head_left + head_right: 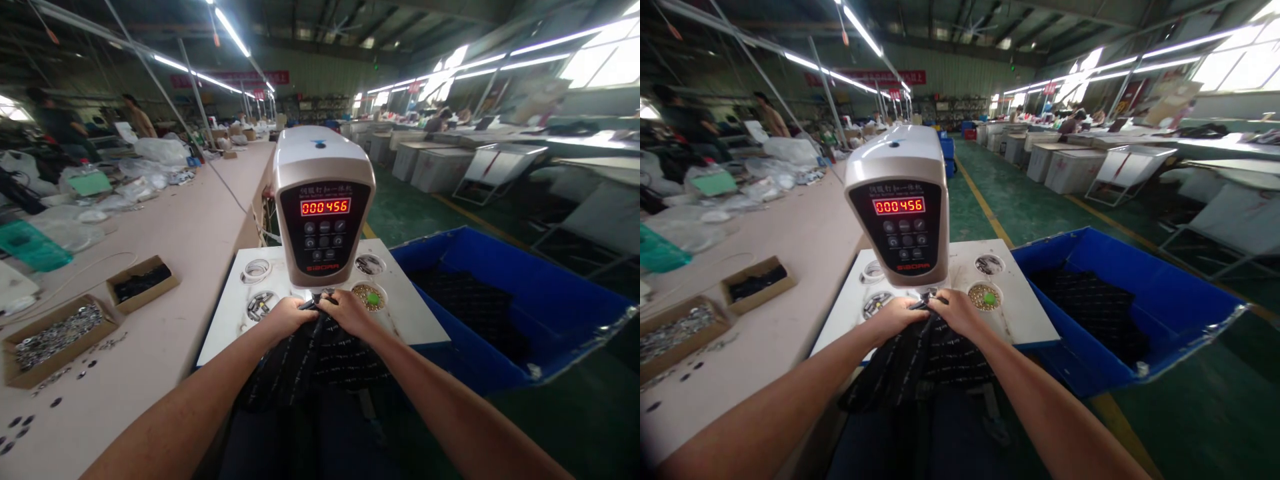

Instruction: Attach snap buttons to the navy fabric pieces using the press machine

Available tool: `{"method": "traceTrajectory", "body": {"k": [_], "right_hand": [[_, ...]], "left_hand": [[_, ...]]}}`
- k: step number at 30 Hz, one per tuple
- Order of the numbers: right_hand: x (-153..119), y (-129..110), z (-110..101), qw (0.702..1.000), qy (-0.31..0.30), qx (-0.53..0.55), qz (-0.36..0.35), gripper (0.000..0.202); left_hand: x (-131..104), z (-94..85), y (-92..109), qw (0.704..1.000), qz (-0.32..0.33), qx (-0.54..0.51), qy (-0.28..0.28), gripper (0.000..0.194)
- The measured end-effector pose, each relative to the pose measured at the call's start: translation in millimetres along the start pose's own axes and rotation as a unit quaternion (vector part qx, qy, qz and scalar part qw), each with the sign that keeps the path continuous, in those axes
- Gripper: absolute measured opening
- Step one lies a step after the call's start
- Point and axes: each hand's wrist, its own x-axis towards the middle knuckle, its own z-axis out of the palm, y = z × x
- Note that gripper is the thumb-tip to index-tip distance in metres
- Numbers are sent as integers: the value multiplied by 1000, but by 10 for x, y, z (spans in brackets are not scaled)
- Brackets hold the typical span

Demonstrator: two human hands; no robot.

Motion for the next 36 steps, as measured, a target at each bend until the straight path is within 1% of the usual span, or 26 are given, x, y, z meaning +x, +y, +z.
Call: {"method": "traceTrajectory", "body": {"k": [5, 9, 14, 19, 22, 25, 27, 31, 36], "right_hand": [[67, 15, 10, 1000, -1, -16, -13, 25], [127, 22, 19, 1000, -3, -3, -11, 22], [150, 51, 39, 1000, 6, 1, -21, 18], [105, 69, 68, 999, 15, -39, -15, 20], [84, 98, 98, 998, 25, -60, -11, 18], [76, 128, 123, 995, 27, -99, -3, 21], [72, 133, 128, 991, 16, -133, 7, 24], [59, 102, 119, 982, -9, -187, 25, 32], [46, 70, 119, 978, -2, -204, 32, 33]], "left_hand": [[66, -42, -25, 1000, -4, 6, 8, 27], [120, -71, -50, 1000, -8, -1, 10, 26], [157, -83, -64, 999, -27, -21, 2, 31], [144, -106, -83, 999, -41, -30, -9, 40], [124, -146, -111, 1000, -25, -5, -2, 40], [111, -198, -164, 999, 20, 47, 15, 38], [112, -222, -202, 997, 40, 68, 22, 37], [122, -225, -232, 994, 50, 86, 35, 34], [117, -209, -202, 996, 32, 76, 39, 35]]}}
